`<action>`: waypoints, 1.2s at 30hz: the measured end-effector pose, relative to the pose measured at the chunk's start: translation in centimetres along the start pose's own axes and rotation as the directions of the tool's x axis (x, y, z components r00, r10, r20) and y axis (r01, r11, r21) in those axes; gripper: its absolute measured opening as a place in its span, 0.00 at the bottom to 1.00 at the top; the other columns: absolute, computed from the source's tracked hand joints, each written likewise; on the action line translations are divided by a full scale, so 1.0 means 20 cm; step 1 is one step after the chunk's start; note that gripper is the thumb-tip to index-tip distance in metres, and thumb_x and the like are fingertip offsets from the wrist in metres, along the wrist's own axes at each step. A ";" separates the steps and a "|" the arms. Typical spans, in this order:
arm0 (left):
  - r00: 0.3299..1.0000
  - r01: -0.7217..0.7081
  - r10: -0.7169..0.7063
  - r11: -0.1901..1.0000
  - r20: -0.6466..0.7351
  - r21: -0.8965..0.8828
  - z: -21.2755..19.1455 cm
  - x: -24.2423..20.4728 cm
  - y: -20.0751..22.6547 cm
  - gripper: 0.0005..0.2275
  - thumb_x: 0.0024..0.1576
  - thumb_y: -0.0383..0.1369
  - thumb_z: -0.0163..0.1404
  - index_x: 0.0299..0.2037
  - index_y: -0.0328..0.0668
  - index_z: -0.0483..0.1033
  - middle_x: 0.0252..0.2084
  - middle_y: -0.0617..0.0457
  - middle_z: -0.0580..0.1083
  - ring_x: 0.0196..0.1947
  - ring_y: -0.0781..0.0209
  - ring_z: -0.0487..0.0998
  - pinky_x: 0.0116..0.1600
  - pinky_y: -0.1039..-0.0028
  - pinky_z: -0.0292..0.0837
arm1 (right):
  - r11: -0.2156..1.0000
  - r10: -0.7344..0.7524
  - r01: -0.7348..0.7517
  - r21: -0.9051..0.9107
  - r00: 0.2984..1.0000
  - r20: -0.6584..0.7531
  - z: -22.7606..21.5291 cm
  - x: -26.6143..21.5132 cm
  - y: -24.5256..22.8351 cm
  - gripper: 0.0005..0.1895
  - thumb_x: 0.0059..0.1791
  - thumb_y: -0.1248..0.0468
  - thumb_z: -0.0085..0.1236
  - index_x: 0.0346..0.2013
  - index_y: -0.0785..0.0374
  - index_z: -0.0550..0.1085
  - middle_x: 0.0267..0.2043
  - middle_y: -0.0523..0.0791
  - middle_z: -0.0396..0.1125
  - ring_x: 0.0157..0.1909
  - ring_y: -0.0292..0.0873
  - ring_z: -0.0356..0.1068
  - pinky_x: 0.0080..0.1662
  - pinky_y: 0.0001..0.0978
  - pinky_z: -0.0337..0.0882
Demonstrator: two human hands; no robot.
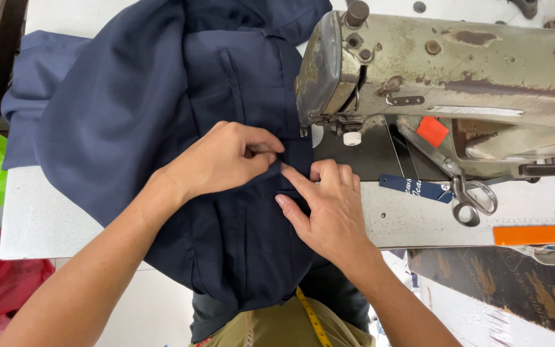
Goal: Attaching belt loops to trousers and handles to a bag using an industrial sewing machine.
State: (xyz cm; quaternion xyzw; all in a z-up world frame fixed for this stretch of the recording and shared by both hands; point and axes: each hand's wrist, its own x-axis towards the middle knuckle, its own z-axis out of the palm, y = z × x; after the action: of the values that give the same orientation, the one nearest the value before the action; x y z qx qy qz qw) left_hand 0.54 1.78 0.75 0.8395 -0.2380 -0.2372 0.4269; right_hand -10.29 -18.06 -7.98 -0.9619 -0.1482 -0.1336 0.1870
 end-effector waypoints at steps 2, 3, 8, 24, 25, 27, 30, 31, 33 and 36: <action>1.000 0.019 -0.020 0.991 0.007 0.131 -0.03 -0.04 0.06 0.11 0.56 0.36 0.54 0.43 0.41 0.84 0.38 0.46 0.83 0.42 0.50 0.84 0.47 0.59 0.80 | 0.999 0.009 -0.009 0.034 1.000 0.010 -0.02 0.01 -0.02 0.22 0.54 0.46 0.50 0.60 0.46 0.74 0.40 0.40 0.50 0.46 0.49 0.55 0.47 0.43 0.55; 1.000 0.018 -0.020 0.991 0.010 0.132 -0.03 -0.06 0.04 0.11 0.56 0.36 0.54 0.43 0.41 0.84 0.38 0.46 0.83 0.42 0.50 0.84 0.47 0.59 0.80 | 0.999 0.011 -0.011 0.034 1.000 0.009 -0.02 0.01 -0.02 0.22 0.54 0.46 0.50 0.60 0.46 0.74 0.40 0.40 0.50 0.46 0.49 0.55 0.47 0.43 0.55; 0.978 0.192 -0.169 0.960 -0.122 0.205 -0.01 -0.15 -0.02 0.18 0.58 0.37 0.54 0.58 0.41 0.78 0.38 0.49 0.81 0.41 0.55 0.81 0.46 0.62 0.79 | 0.999 0.020 -0.021 0.038 0.999 0.029 -0.02 0.01 -0.02 0.23 0.54 0.46 0.50 0.61 0.46 0.74 0.40 0.40 0.50 0.45 0.49 0.55 0.47 0.43 0.55; 0.987 0.159 -0.159 0.979 -0.016 0.126 0.07 -0.03 0.15 0.11 0.60 0.31 0.49 0.48 0.40 0.83 0.39 0.44 0.82 0.42 0.48 0.85 0.45 0.62 0.82 | 0.899 0.060 -0.009 0.438 0.993 -0.101 -0.11 0.07 0.08 0.17 0.50 0.58 0.63 0.54 0.51 0.79 0.39 0.42 0.66 0.43 0.49 0.71 0.46 0.39 0.68; 0.989 0.150 -0.149 0.982 -0.020 0.114 0.08 -0.02 0.15 0.11 0.60 0.31 0.49 0.47 0.40 0.83 0.38 0.44 0.83 0.42 0.49 0.85 0.43 0.62 0.82 | 0.845 0.134 -0.069 0.530 0.987 -0.085 -0.13 0.06 0.08 0.15 0.50 0.63 0.63 0.52 0.57 0.80 0.38 0.45 0.69 0.39 0.47 0.72 0.43 0.36 0.70; 0.989 0.145 -0.143 0.984 -0.025 0.100 0.13 0.01 0.12 0.10 0.60 0.31 0.50 0.46 0.41 0.84 0.37 0.45 0.83 0.41 0.50 0.85 0.42 0.63 0.82 | 0.777 0.204 -0.127 0.616 0.977 -0.057 -0.15 0.06 0.09 0.13 0.50 0.69 0.62 0.50 0.62 0.80 0.36 0.47 0.72 0.35 0.44 0.74 0.40 0.32 0.73; 0.996 0.087 -0.084 0.992 -0.042 0.095 0.19 0.08 0.07 0.09 0.60 0.31 0.50 0.44 0.42 0.84 0.34 0.47 0.82 0.37 0.54 0.85 0.39 0.66 0.81 | 0.709 0.254 -0.189 0.679 0.967 0.004 -0.13 0.09 0.11 0.14 0.51 0.71 0.60 0.52 0.67 0.78 0.38 0.50 0.73 0.35 0.44 0.75 0.39 0.34 0.76; 0.997 0.078 -0.076 0.995 -0.027 0.064 0.21 0.10 0.06 0.10 0.60 0.31 0.50 0.45 0.41 0.84 0.34 0.47 0.82 0.36 0.53 0.85 0.38 0.65 0.81 | 0.712 0.275 -0.206 0.672 0.961 0.003 -0.11 0.10 0.12 0.12 0.51 0.70 0.62 0.49 0.67 0.79 0.37 0.49 0.74 0.34 0.42 0.76 0.36 0.32 0.77; 0.998 0.067 -0.067 0.997 -0.013 0.035 0.23 0.10 0.07 0.10 0.60 0.31 0.49 0.45 0.39 0.84 0.34 0.47 0.82 0.36 0.52 0.85 0.38 0.65 0.81 | 0.714 0.295 -0.221 0.664 0.955 0.001 -0.09 0.10 0.15 0.10 0.51 0.69 0.63 0.47 0.67 0.80 0.36 0.49 0.75 0.34 0.40 0.77 0.34 0.31 0.77; 1.000 0.020 -0.020 0.999 -0.001 -0.047 0.20 0.04 0.15 0.12 0.61 0.27 0.46 0.49 0.38 0.83 0.34 0.44 0.83 0.34 0.50 0.85 0.38 0.65 0.82 | 0.574 0.359 -0.306 0.760 0.928 0.102 -0.09 0.09 0.18 0.12 0.51 0.68 0.63 0.49 0.66 0.79 0.37 0.48 0.75 0.35 0.38 0.77 0.36 0.32 0.79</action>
State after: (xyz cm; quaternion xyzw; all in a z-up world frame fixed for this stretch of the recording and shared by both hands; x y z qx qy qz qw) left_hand -1.81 -2.70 0.92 0.8318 -0.2237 -0.2461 0.4444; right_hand -7.86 -21.50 -7.04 -0.7975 -0.0016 -0.0511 0.6012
